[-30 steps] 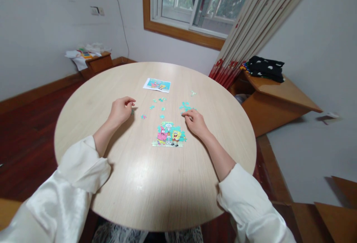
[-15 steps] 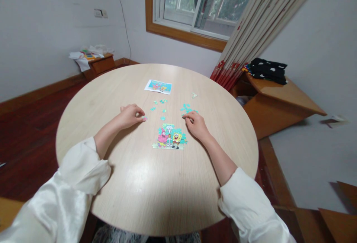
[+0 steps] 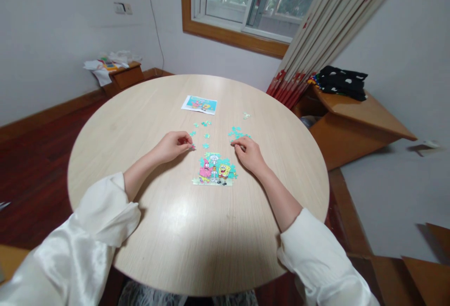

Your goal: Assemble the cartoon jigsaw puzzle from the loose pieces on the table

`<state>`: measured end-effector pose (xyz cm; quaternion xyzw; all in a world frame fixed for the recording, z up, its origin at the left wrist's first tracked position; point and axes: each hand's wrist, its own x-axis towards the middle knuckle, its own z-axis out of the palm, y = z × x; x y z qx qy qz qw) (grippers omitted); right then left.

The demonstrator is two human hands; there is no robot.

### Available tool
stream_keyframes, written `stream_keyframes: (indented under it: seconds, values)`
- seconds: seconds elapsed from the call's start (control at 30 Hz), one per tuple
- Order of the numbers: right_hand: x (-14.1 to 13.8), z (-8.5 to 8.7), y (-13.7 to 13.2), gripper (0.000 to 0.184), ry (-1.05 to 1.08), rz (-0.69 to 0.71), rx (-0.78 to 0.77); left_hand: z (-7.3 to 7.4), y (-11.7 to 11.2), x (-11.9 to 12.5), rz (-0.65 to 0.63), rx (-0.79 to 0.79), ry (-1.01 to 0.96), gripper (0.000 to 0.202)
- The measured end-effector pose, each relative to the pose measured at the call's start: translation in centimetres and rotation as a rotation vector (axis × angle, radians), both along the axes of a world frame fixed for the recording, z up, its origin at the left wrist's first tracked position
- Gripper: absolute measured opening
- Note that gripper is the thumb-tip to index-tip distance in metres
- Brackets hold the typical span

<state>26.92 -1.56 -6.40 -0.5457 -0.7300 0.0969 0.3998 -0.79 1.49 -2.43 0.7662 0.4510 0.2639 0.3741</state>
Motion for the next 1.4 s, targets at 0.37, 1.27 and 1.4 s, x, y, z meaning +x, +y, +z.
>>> stream_keyframes:
  seconds: [0.37, 1.27, 1.4]
  values:
    - [-0.1, 0.2, 0.0, 0.022, 0.001, 0.002, -0.018, 1.2, -1.2, 0.5, -0.142, -0.253, -0.059, 0.015]
    - [0.0, 0.2, 0.1, 0.022, -0.023, 0.002, -0.034, -0.1, -2.2, 1.2, -0.154, -0.168, 0.088, 0.009]
    - [0.0, 0.1, 0.1, 0.022, -0.021, 0.002, -0.024, -0.2, -2.4, 1.4, -0.127, -0.133, 0.128, 0.009]
